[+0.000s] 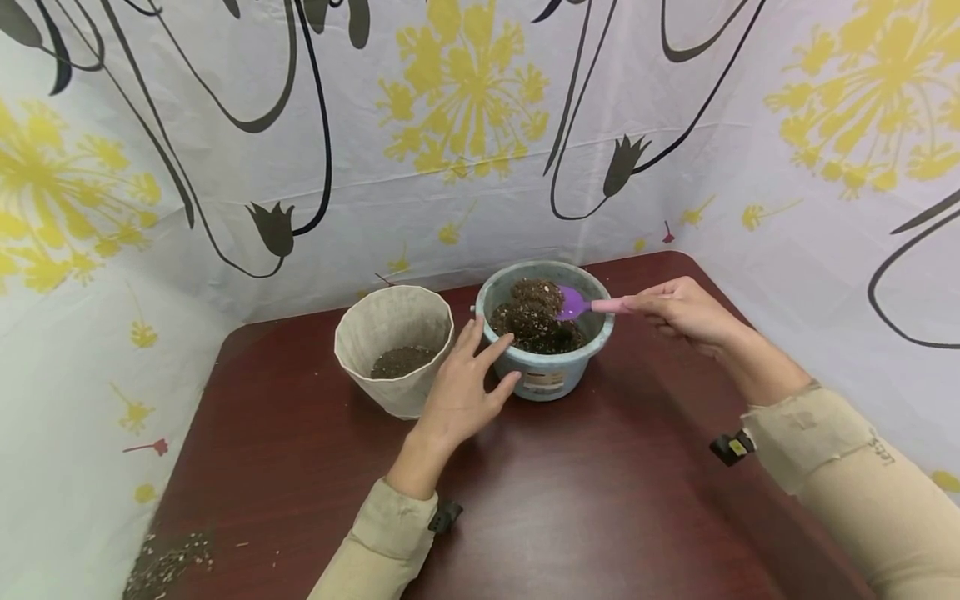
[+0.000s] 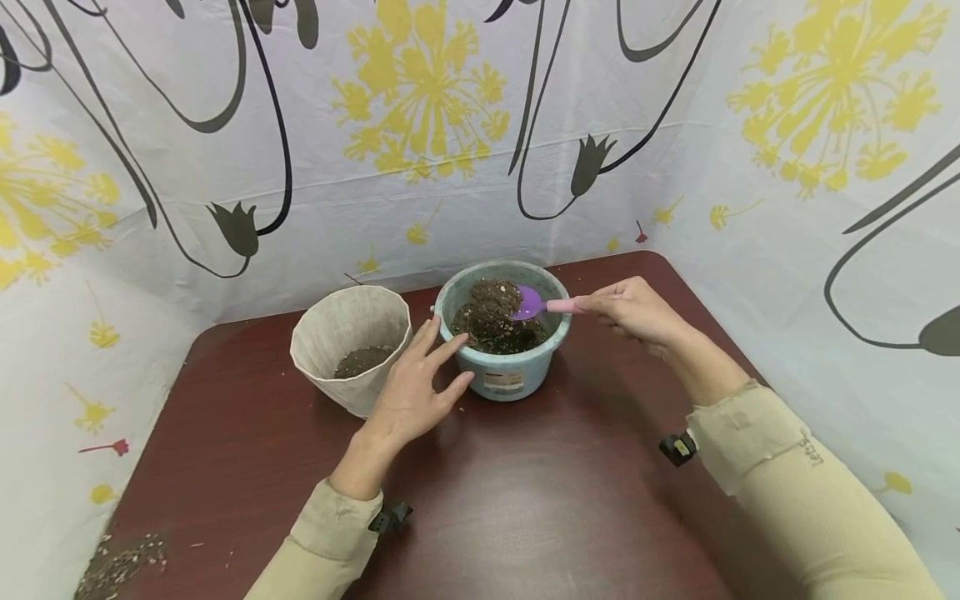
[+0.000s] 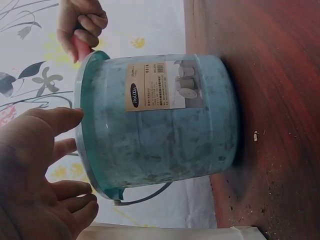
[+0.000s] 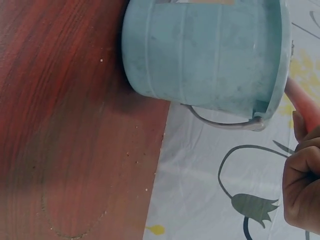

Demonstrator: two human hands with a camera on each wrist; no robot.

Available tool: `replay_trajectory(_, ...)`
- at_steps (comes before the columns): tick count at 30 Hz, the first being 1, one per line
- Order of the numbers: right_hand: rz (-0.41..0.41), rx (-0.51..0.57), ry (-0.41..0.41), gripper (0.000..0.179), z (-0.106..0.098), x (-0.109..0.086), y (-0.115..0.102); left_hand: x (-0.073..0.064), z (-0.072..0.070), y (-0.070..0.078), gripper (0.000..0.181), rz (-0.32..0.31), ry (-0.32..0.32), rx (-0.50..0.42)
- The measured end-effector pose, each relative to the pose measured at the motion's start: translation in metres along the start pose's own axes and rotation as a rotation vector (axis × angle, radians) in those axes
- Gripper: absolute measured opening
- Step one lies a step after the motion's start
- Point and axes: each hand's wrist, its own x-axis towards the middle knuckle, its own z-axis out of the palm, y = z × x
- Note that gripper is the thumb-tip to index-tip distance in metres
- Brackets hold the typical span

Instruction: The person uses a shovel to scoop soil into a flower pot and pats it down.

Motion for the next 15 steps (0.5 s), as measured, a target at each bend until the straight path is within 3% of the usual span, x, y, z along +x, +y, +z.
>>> replay_trajectory(15, -0.021, -0.034, 0.009, 0.035, 0.008, 0.008, -0.019, 0.003, -0.017, 0.002, 0.06, 0.008, 0.06, 0.037)
